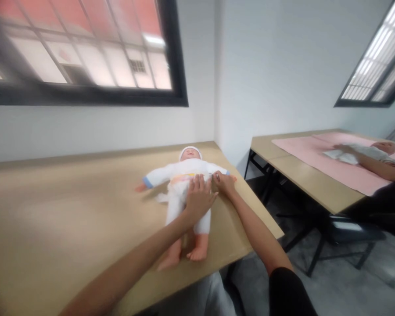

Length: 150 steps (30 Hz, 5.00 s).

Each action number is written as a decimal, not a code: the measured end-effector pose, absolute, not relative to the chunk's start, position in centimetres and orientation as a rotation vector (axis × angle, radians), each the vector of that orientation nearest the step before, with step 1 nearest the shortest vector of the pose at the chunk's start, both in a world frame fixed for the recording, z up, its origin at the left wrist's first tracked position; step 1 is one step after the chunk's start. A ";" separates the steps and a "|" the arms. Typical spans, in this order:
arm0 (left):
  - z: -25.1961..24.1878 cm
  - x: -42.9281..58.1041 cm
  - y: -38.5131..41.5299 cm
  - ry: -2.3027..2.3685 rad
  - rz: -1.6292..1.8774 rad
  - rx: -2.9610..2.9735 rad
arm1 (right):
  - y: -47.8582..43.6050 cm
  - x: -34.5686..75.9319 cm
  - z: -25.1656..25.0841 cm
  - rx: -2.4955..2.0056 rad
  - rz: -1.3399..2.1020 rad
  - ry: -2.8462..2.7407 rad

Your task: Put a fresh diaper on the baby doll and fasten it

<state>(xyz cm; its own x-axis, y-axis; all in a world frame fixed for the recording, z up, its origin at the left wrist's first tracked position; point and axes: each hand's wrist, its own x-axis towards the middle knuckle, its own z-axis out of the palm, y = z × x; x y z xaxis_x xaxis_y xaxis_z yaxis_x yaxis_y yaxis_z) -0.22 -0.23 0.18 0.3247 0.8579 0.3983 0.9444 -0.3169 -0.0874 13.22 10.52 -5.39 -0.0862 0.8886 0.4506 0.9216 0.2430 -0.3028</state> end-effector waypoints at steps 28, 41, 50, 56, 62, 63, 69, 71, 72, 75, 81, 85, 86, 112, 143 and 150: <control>0.0 -17.9 4.2 -1.884 -0.776 -3.073 | 9.2 12.4 -5.7 -1.527 0.029 -1.867; 3.5 -19.2 4.0 -2.223 -1.101 -2.922 | 8.9 12.3 -5.4 -1.495 0.084 -1.848; 3.4 -21.6 5.1 -2.244 -1.378 -3.001 | 6.3 8.2 0.9 -1.071 0.035 -1.683; 2.9 -22.0 5.8 -2.234 -1.730 -3.068 | 6.1 -1.3 3.9 -1.092 -0.157 -2.382; 2.9 -22.6 6.0 -2.347 -1.801 -2.959 | 8.4 -3.2 3.5 -1.402 -0.128 -2.526; 3.0 -22.7 5.9 -2.353 -1.771 -2.963 | 8.5 -2.9 3.7 -1.434 -0.118 -2.498; 3.5 -22.8 5.8 -2.309 -1.670 -3.088 | 8.1 -2.2 4.4 -1.452 -0.079 -2.294; 3.5 -22.6 5.8 -2.288 -1.697 -3.103 | 7.9 -2.4 4.2 -1.333 -0.131 -2.313; 3.5 -22.5 5.8 -2.288 -1.711 -3.105 | 7.9 -2.5 4.1 -1.273 -0.153 -2.351; 3.6 -22.3 5.7 -2.300 -1.729 -3.100 | 7.7 -2.7 3.9 -1.196 -0.189 -2.485; 3.4 -21.9 5.8 -2.324 -1.920 -2.955 | 7.0 -2.5 3.8 -1.207 -0.143 -2.638; 3.4 -21.3 5.7 -2.291 -2.062 -2.891 | 6.9 -2.5 3.1 -1.148 -0.124 -2.620; 3.4 -21.2 5.7 -2.294 -2.098 -2.870 | 6.9 -2.6 2.9 -1.137 -0.142 -2.582; 2.7 -19.9 5.9 -2.110 -2.607 -2.729 | 6.9 -2.6 3.4 -1.453 -0.202 -2.382; 2.8 -19.5 5.7 -2.335 -2.144 -2.807 | 7.4 -2.2 4.6 -1.382 0.291 -2.448; 3.1 -19.4 5.5 -2.309 -2.013 -2.796 | 7.6 -2.6 3.6 -1.434 0.032 -2.429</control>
<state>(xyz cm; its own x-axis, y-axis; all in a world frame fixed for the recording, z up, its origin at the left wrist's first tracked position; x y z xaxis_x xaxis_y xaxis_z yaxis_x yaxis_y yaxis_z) -19.35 5.49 3.09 0.1625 0.9862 0.0322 0.1664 -0.0595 0.9843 -2.62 7.61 3.63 -0.4455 0.8567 0.2599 0.8496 0.4961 -0.1790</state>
